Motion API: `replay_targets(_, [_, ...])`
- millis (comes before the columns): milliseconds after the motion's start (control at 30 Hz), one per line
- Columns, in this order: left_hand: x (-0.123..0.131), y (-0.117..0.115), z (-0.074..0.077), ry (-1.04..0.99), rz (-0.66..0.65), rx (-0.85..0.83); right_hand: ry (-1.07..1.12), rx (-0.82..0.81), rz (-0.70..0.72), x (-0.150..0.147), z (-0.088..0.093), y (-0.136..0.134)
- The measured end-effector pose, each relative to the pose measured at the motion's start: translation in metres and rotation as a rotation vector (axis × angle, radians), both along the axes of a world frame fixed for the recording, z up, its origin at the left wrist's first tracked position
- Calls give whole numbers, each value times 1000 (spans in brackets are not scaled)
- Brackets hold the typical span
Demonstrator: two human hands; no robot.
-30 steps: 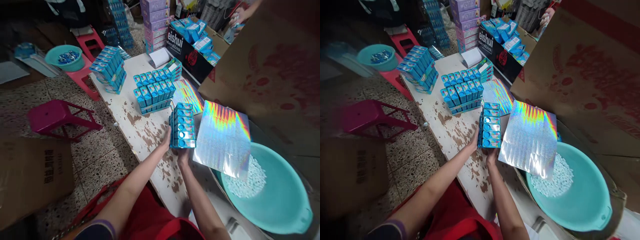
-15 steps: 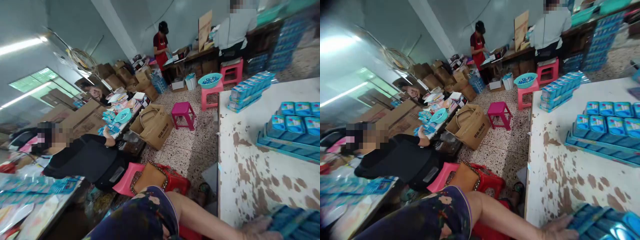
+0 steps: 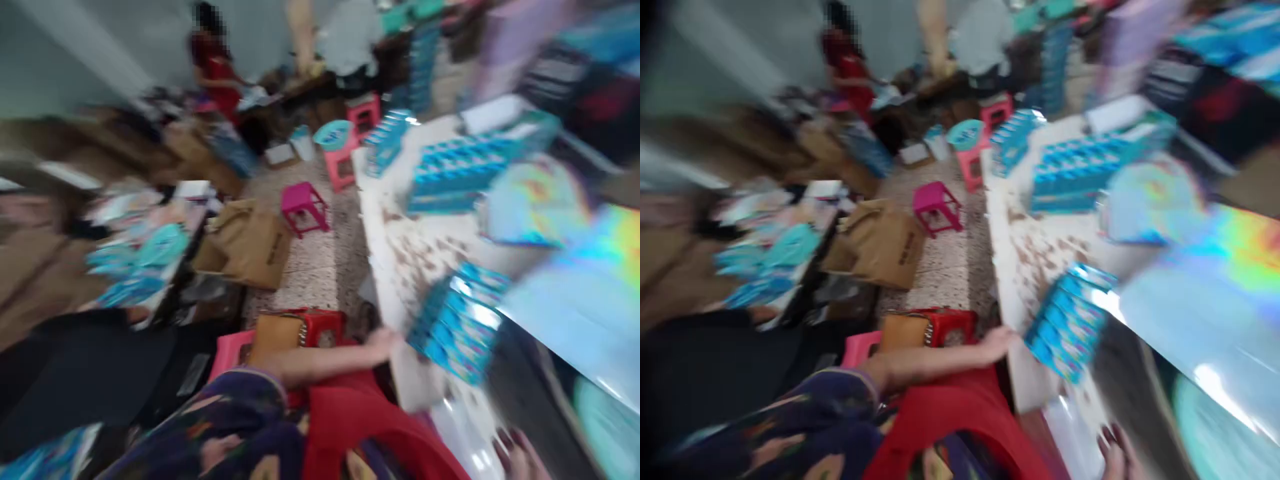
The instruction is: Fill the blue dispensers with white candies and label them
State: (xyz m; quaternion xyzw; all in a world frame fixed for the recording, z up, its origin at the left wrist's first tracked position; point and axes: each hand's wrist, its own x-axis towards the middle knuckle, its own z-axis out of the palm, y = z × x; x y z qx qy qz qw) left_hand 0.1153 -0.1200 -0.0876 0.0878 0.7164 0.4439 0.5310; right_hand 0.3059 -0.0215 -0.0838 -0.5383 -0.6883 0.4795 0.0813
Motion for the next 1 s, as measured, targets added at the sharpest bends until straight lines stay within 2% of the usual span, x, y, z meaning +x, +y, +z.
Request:
replay_targets(67, [3,-22,-9,52,-228,-118,-102,68,-277,61,22,-18])
replay_targets(133, [5,-31,-26,79,-458,-66,-133,117,-491,94,36,-43])
replay_targets(167, [7,-30,-35,87,-511,-32,-130,132,-544,103,36,-53])
replay_targets(267, [23,-16,-51,41,-601,-15,-176,176,-658,116,23,-76])
replay_targets(433, [48,17,-43,18,-677,-75,-221,-2,-863,125,-5,-106])
replay_targets(600, [60,46,-26,-152,-689,34,-199,-15,-945,136,-19,-114])
replay_targets(700, [67,52,-18,-316,-681,-2,-235,45,-1014,146,-21,-109])
replay_targets(767, [73,52,-16,-360,-721,-23,-269,64,-1029,152,-22,-105])
replay_targets(900, [86,51,-17,-260,-789,69,-242,46,-961,157,-24,-103])
replay_targets(1000, [86,52,-16,-133,-744,123,-287,124,-940,155,-22,-101])
